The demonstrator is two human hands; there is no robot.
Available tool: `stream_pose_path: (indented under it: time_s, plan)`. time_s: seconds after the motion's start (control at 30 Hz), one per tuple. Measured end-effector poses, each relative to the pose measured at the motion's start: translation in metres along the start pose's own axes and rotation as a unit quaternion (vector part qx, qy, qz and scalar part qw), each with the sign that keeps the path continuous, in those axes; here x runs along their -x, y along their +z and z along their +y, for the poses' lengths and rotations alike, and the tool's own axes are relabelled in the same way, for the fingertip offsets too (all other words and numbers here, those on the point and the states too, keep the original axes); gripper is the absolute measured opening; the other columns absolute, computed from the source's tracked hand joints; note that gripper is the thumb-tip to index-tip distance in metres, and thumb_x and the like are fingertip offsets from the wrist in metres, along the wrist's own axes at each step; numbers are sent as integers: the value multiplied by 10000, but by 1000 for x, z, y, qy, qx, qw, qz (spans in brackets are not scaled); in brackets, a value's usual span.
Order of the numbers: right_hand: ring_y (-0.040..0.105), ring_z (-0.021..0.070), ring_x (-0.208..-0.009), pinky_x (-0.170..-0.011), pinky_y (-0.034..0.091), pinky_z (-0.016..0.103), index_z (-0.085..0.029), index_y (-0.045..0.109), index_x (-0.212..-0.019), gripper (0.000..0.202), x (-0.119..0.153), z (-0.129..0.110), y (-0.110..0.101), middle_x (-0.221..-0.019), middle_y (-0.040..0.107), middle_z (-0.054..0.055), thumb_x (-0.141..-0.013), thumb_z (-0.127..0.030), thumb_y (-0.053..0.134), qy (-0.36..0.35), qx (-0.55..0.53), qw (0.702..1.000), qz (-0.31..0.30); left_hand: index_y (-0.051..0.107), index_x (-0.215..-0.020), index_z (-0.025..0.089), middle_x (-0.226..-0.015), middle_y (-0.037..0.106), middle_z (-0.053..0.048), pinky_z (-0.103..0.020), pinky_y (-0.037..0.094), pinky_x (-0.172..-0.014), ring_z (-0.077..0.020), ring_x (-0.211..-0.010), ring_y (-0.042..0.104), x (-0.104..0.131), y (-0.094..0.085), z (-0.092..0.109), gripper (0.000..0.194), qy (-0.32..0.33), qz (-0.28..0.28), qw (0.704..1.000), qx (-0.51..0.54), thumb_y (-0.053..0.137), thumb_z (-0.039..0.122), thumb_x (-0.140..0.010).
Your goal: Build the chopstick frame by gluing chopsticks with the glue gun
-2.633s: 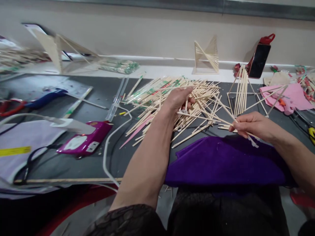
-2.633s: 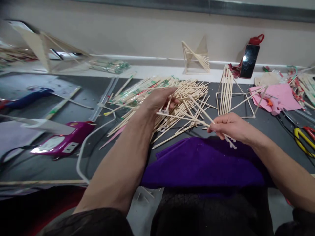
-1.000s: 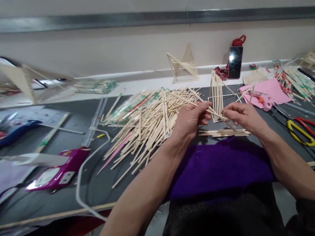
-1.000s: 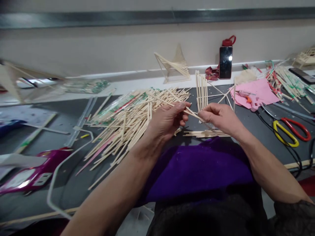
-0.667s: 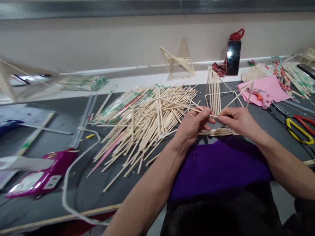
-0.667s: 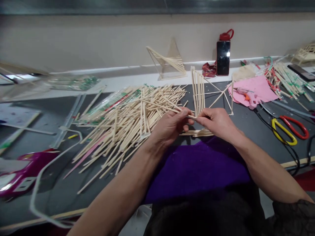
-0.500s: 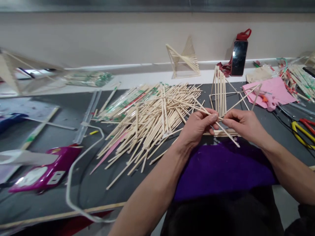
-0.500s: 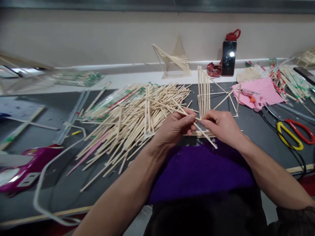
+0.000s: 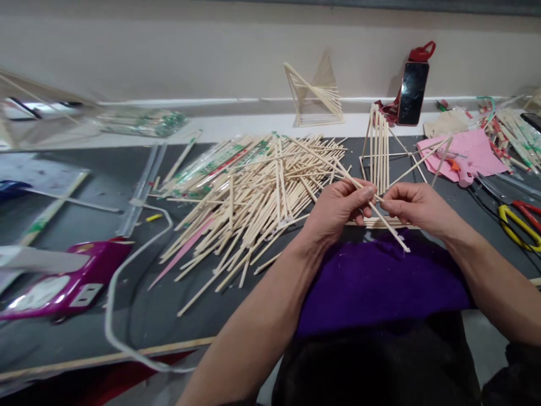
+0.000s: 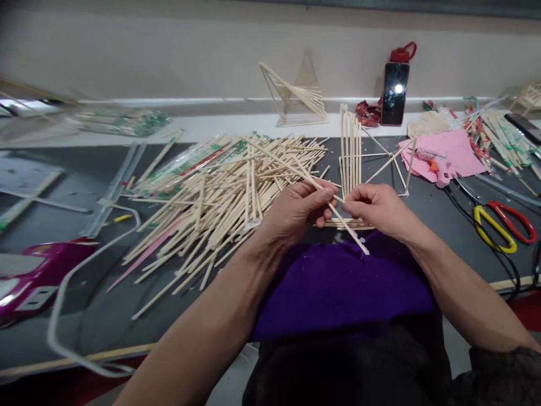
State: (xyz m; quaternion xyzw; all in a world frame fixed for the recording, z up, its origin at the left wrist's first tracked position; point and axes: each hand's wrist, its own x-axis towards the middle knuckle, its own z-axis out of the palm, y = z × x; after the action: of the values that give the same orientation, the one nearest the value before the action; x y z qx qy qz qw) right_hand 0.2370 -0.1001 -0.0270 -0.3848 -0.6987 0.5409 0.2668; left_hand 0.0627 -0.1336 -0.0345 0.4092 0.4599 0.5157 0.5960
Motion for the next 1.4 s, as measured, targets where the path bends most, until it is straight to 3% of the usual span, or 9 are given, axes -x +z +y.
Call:
stream_pose_path:
  time_s: [0.1, 0.33, 0.6, 0.73, 1.0, 1.2, 1.4]
  plan:
    - [375, 54, -499, -463, 269, 212, -145, 605, -682, 219, 0, 1, 3, -556, 473, -45, -771, -336, 661, -25, 27, 999, 23, 647, -760, 137, -603, 621, 22, -154, 401, -400, -61, -470, 549, -1, 0, -2, 195, -7, 8, 1000, -2, 762, 283, -700]
    - [475, 61, -485, -386, 333, 177, -151, 647, -706, 206, 0, -2, -3, -647, 601, 8, -804, -320, 584, 60, -44, 996, -51, 654, -756, 137, -635, 657, -10, -158, 418, -448, -71, -512, 559, -1, -1, -2, 198, -8, 22, 999, -42, 752, 305, -715]
    - [490, 61, -457, -358, 360, 159, -159, 639, -710, 127, -3, 1, 1, -585, 561, -17, -794, -197, 550, 67, 22, 996, -50, 645, -761, 145, -619, 621, 12, -188, 412, -478, -75, -503, 522, 3, 2, -3, 140, 35, 14, 994, -107, 705, 270, -745]
    - [485, 68, -436, -367, 374, 167, -162, 606, -677, 149, -1, 0, 1, -531, 523, -28, -787, -174, 506, 57, 75, 994, -47, 650, -780, 146, -618, 610, 16, -199, 413, -495, -82, -515, 516, 6, 3, -3, 130, 78, -3, 986, -146, 681, 272, -763]
    - [461, 57, -390, -398, 350, 177, -161, 595, -646, 181, 5, -9, 6, -457, 497, -43, -761, -125, 461, 3, 151, 988, -19, 656, -755, 158, -617, 614, 16, -206, 411, -498, -75, -494, 496, 9, 3, 1, 106, 92, -20, 983, -156, 667, 263, -763]
    - [450, 49, -366, -350, 370, 171, -163, 609, -630, 138, 3, -5, 7, -510, 556, -30, -719, -155, 503, 48, 5, 998, -34, 651, -725, 159, -594, 615, 12, -207, 417, -498, -77, -493, 498, 10, 2, 3, 113, 99, -31, 986, -129, 683, 264, -749]
    - [407, 33, -325, -297, 343, 159, -151, 628, -636, 76, -2, 1, 7, -516, 561, -34, -681, -183, 575, 83, -157, 983, -48, 645, -719, 164, -603, 626, 7, -211, 436, -500, -81, -501, 518, 10, 1, 6, 119, 110, -40, 988, -99, 701, 268, -733]
